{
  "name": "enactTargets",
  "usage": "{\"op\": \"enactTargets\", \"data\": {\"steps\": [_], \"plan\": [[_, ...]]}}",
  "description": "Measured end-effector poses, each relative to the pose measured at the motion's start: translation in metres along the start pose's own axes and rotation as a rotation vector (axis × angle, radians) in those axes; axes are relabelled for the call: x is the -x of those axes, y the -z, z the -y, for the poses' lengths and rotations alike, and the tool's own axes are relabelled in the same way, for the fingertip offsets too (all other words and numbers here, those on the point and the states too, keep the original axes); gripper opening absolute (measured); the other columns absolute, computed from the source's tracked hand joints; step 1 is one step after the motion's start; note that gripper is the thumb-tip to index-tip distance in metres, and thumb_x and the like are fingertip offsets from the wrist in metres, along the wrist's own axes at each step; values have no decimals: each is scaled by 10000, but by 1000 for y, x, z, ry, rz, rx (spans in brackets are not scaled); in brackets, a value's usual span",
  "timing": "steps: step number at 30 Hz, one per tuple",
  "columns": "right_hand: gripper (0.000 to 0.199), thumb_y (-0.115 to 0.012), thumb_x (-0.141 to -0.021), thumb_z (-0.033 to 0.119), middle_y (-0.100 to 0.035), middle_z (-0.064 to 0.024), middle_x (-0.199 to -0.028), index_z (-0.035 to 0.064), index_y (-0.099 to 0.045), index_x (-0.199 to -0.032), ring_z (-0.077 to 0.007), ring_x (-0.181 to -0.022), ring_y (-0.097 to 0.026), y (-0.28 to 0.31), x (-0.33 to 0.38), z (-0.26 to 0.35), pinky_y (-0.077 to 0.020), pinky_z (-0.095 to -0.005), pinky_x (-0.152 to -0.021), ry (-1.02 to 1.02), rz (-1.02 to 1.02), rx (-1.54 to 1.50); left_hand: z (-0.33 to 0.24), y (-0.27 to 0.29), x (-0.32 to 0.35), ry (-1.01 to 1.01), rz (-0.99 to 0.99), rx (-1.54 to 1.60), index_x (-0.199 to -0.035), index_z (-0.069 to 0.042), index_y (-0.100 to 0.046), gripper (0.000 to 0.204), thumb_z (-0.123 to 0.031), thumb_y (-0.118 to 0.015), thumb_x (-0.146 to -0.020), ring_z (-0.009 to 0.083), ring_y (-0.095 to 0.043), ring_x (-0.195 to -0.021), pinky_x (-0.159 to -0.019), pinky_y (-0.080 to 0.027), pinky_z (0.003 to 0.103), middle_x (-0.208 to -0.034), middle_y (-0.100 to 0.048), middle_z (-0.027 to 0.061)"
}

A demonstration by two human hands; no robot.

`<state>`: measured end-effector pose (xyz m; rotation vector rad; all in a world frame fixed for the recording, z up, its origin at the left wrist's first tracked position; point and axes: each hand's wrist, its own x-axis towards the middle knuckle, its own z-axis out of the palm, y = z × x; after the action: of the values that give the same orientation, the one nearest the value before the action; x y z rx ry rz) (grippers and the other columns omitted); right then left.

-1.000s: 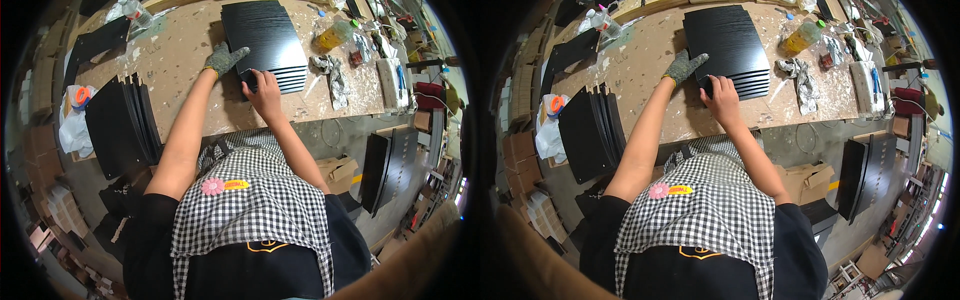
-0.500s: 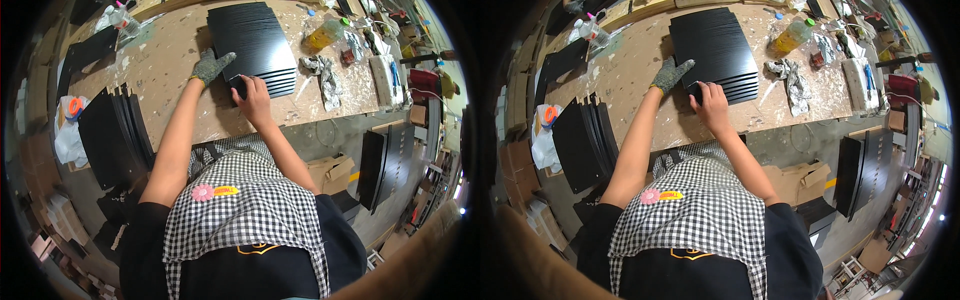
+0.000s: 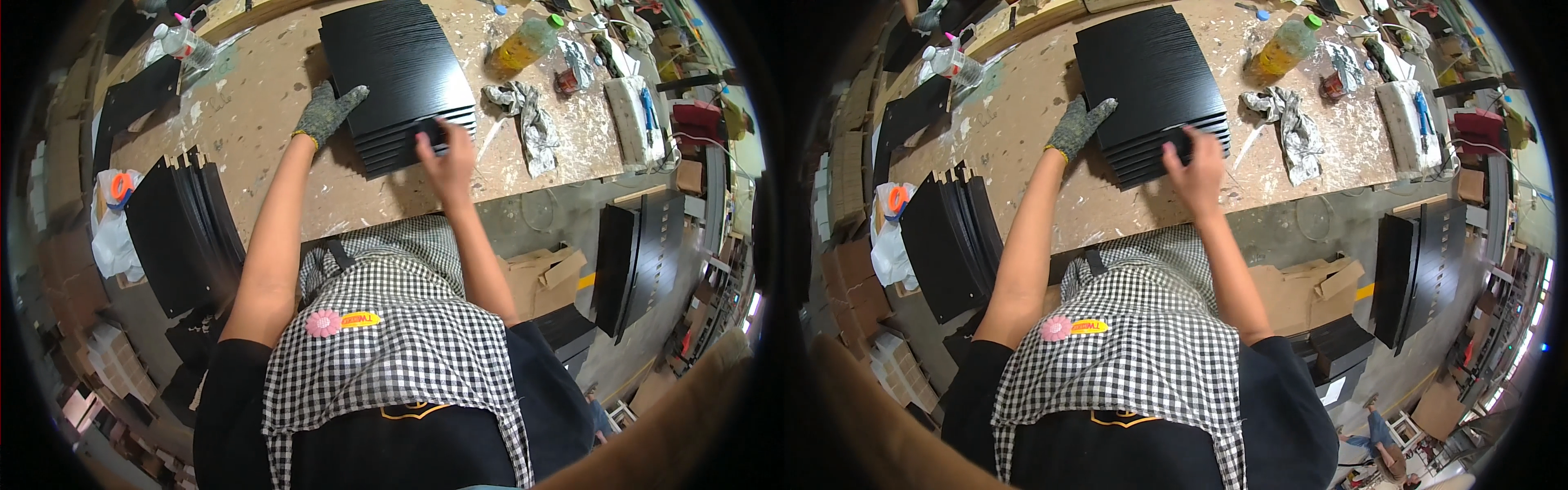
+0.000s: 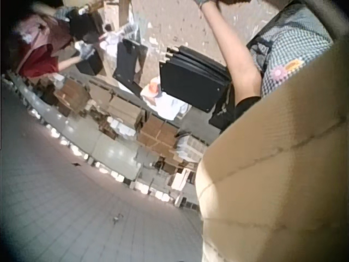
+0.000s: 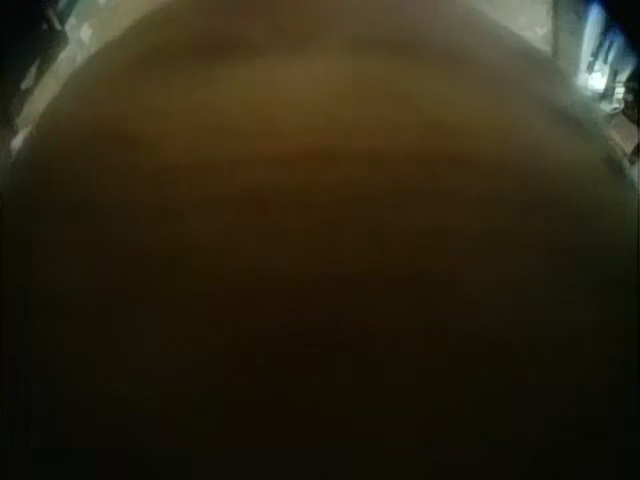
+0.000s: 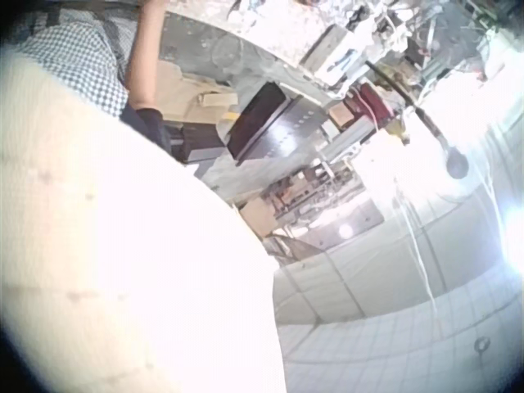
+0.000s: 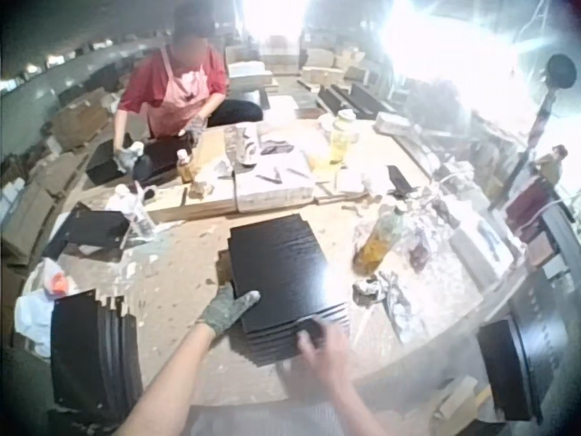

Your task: The person is wiping black rectangular panels with a cloth and cleaning solution before stacking them.

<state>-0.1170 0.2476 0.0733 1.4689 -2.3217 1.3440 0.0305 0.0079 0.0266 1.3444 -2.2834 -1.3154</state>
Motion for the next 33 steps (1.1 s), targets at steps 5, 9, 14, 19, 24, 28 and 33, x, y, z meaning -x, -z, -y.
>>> {"op": "enactTargets", "data": {"steps": [5, 9, 14, 19, 24, 28, 33], "plan": [[464, -796, -768, 170, -593, -178, -1032, -23, -617, -1150, -350, -932, -598, -39, 26, 38, -517, -406, -827, 261, 75, -44, -15, 3, 12, -77, -85, 53, -1321, 48, -567, 815, -605, -684, -847, 367, -599, -1211, -1041, -455, 411, -1285, -633, 238], [465, -794, -769, 182, -592, -177, -1037, -34, -621, -1142, -345, -932, -599, -38, 34, 25, -515, -407, -826, 260, 42, 19, -32, 7, 24, 4, -75, 52, -1310, 53, -575, 814, -608, -682, -846, 362, -599, -1210, -1044, -452, 409, -1283, -633, 242], [401, -775, -817, 204, -589, -180, -962, -31, -628, -1107, -351, -882, -596, 6, 13, -27, -503, -431, -791, -25, -58, 82, -32, 11, 23, -66, -25, 115, -1328, 58, -562, 837, -621, -673, -851, 350, -593, -1222, -1059, -437, 391, -1292, -631, 238], [353, -778, -841, 208, -586, -171, -983, -41, -642, -1050, -325, -875, -606, 43, -11, -83, -506, -407, -780, -245, -304, 196, -39, 9, 22, -50, 12, 158, -1357, 53, -528, 837, -579, -713, -840, 356, -565, -1255, -1074, -436, 397, -1314, -602, 256], [396, -776, -844, 238, -585, -175, -981, -32, -621, -1088, -330, -878, -606, 21, -16, -47, -513, -395, -789, -163, -196, 79, -29, 7, 17, -40, -11, 136, -1345, 66, -529, 855, -593, -714, -833, 357, -562, -1260, -1079, -434, 398, -1325, -594, 264], [412, -765, -811, 209, -578, -172, -961, -39, -597, -1095, -338, -881, -586, -17, 6, 3, -503, -428, -790, 23, -96, 85, -29, 9, 19, -21, -40, 123, -1344, 60, -530, 852, -592, -717, -829, 366, -561, -1259, -1072, -438, 406, -1330, -585, 273], [446, -763, -757, 230, -570, -162, -962, -18, -609, -1093, -299, -871, -570, -72, 44, 61, -496, -395, -774, 337, 114, 43, -29, 8, 19, -15, -52, 67, -1326, 52, -563, 822, -610, -679, -853, 337, -613, -1191, -1019, -467, 394, -1281, -640, 226]]}}
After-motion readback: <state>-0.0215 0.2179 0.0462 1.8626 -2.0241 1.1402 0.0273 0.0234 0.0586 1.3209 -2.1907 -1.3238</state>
